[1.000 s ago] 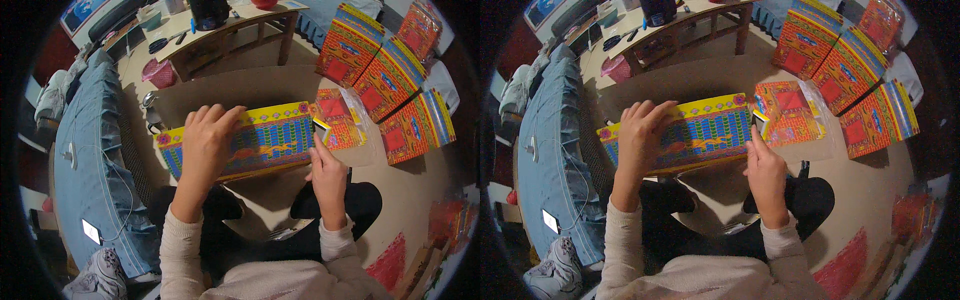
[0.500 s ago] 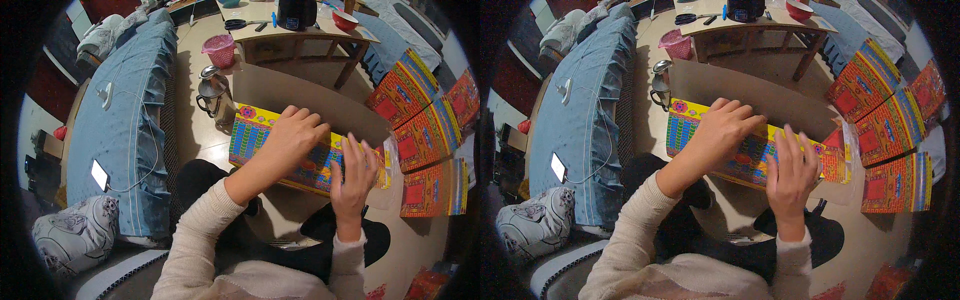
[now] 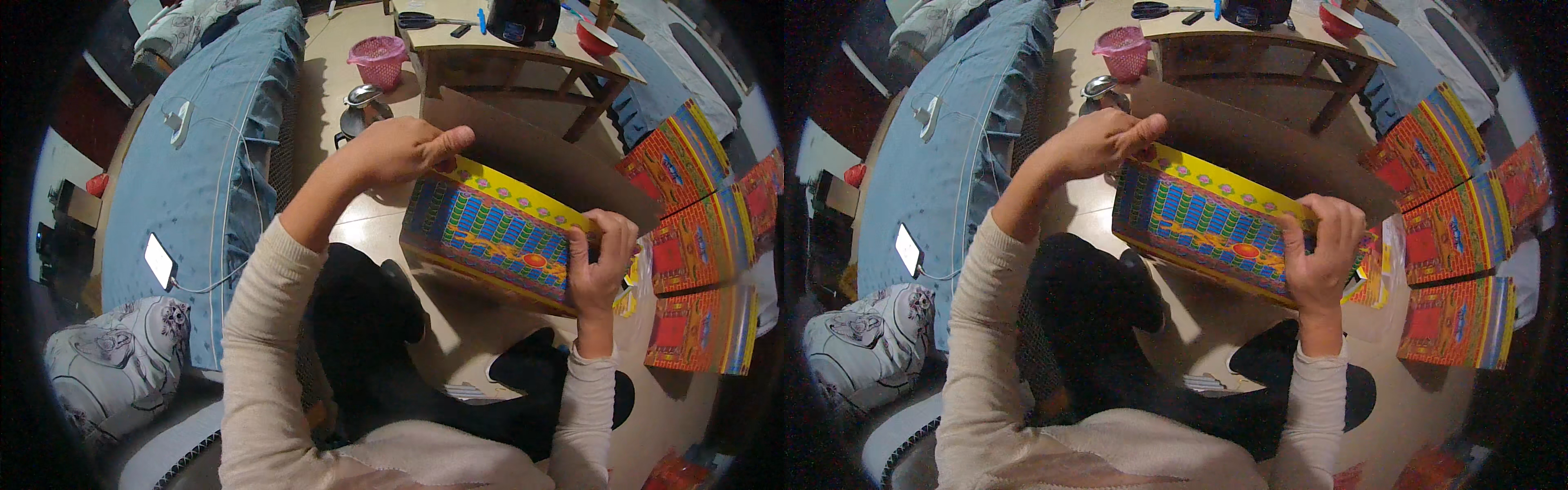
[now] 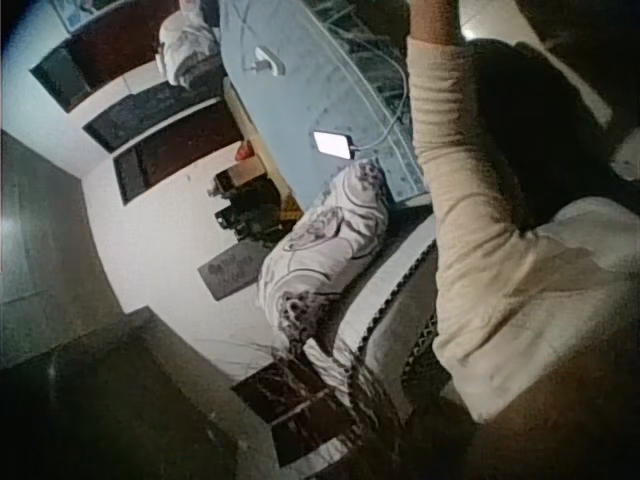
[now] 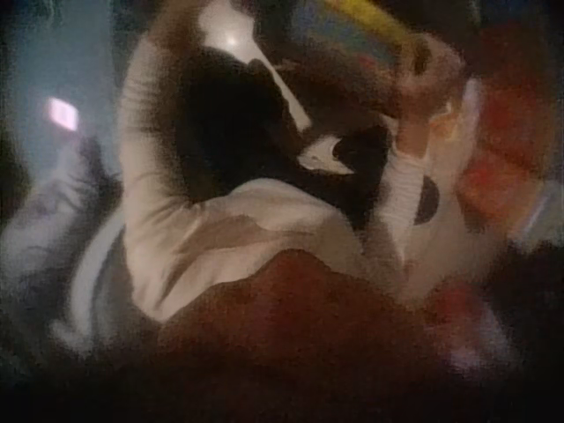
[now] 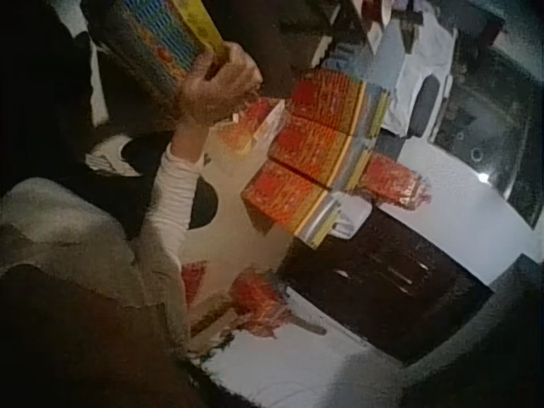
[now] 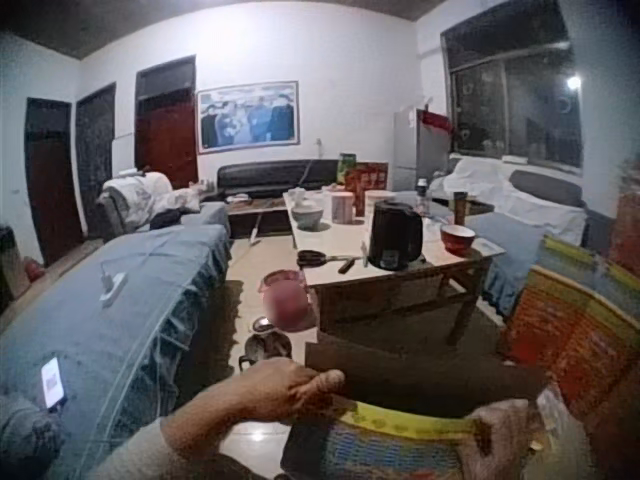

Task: The person assembles a flat cardboard box by folding its sides and securing them with tape. They handle the box and tape, folding flaps and applying tape to edges to form a rectangular container.

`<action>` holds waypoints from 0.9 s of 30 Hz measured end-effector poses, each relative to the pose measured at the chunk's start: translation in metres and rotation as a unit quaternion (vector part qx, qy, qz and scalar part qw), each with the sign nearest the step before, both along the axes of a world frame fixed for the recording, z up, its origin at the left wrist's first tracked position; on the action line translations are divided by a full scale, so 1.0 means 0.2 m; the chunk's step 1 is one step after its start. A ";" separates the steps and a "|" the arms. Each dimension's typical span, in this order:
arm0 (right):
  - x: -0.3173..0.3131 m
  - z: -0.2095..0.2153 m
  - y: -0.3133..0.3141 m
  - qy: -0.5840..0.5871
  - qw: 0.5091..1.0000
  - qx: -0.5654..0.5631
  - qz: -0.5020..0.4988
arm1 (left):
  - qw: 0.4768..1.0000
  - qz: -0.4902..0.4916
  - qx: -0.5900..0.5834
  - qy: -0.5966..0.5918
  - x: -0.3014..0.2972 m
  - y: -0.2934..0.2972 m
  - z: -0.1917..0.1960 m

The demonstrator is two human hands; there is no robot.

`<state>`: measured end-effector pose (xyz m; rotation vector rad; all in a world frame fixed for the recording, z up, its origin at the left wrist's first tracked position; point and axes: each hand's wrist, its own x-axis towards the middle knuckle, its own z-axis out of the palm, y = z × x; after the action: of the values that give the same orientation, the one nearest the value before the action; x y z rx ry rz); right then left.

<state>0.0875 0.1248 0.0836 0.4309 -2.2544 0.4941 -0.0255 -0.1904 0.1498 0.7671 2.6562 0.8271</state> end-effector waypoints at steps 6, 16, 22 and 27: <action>0.01 -0.01 0.03 0.061 0.997 -0.017 0.048 | 0.992 -0.008 0.124 -0.039 -0.08 -0.13 -0.22; -0.04 0.05 -0.01 -0.103 0.993 -0.054 -0.013 | 0.991 -0.100 0.067 0.066 -0.02 -0.22 -0.34; -0.12 0.04 0.02 -0.226 0.974 -0.010 -0.002 | 0.969 0.021 0.207 0.132 0.11 -0.18 -0.42; -0.15 0.07 -0.01 -0.261 0.965 -0.007 -0.014 | 0.948 0.087 0.275 0.131 0.18 -0.14 -0.36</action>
<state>0.0574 0.1233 0.0973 0.2814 -2.7551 0.6680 0.0104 -0.2175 0.0780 0.8138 2.7711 1.6668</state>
